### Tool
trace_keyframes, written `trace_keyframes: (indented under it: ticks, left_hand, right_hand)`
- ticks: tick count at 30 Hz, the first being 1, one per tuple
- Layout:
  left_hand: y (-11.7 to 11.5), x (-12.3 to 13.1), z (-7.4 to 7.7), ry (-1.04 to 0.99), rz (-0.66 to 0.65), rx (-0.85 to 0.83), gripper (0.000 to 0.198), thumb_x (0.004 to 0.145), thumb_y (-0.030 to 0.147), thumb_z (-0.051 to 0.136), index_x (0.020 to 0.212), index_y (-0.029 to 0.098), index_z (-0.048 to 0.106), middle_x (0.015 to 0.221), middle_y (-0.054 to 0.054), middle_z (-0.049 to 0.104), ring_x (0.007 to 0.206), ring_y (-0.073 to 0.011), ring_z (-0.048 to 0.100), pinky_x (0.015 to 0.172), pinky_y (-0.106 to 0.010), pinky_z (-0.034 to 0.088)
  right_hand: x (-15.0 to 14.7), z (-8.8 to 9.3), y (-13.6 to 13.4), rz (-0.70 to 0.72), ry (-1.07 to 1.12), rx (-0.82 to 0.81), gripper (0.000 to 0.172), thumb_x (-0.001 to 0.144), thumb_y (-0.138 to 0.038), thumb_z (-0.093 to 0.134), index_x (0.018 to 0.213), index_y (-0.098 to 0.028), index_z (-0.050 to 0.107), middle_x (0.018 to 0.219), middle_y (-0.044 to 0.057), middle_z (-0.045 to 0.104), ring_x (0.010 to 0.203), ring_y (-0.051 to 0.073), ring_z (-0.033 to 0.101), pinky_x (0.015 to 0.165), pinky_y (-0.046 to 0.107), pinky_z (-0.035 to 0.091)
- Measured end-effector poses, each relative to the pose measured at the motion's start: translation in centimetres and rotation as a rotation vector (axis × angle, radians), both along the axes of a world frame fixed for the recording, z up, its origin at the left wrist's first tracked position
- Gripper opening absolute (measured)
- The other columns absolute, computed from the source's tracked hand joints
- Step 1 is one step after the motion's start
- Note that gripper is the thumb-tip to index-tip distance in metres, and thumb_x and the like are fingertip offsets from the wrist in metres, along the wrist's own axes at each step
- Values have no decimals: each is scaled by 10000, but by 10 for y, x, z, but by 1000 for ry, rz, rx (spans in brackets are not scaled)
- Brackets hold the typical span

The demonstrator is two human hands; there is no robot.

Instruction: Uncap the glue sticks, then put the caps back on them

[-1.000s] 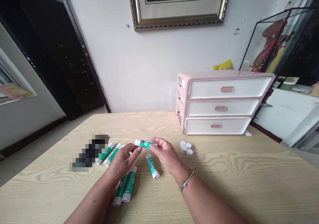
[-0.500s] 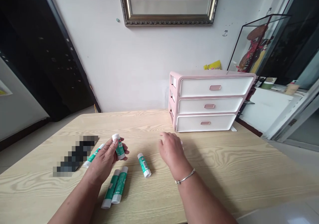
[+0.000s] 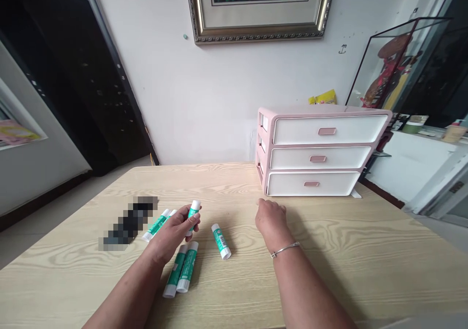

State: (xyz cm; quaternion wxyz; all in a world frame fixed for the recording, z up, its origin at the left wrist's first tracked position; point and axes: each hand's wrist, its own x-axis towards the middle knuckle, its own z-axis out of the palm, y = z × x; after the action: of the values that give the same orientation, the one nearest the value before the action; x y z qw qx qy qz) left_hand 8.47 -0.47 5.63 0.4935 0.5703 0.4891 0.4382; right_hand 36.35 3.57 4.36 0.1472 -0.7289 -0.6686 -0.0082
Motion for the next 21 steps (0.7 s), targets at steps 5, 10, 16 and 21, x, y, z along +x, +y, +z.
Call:
trace_keyframes:
  ticks: [5,10,16,21]
  left_hand:
    - [-5,0,7,223,-14,4,445,846,516,631,1150,191,625,740,27,590,612,-118,490,593,-244,405]
    - [-7,4,8,267,-65,137,444,858,478,618,1191,186,652,832,-8,644,790,-179,567,719,-279,446]
    - [-7,8,6,326,-144,226,428,880,471,600,1217,214,651,1021,-30,704,928,-210,609,816,-292,468]
    - [-7,9,3,344,-201,235,453,903,487,567,1268,226,634,957,-29,705,1009,-236,612,867,-310,479]
  right_hand:
    - [-29,14,-8,241,551,190,325,895,-276,561,1189,-195,674,1055,103,745,1011,224,661,904,357,476]
    - [-67,8,-21,520,1145,184,372,862,-432,642,1129,-175,673,1022,96,748,922,211,692,842,353,546]
    - [-75,5,-27,549,1186,199,376,870,-425,658,1145,-168,670,1046,101,743,966,214,691,839,337,551]
    - [-74,7,-32,595,1158,191,339,895,-387,639,1166,-184,670,1052,83,742,921,196,685,831,334,548]
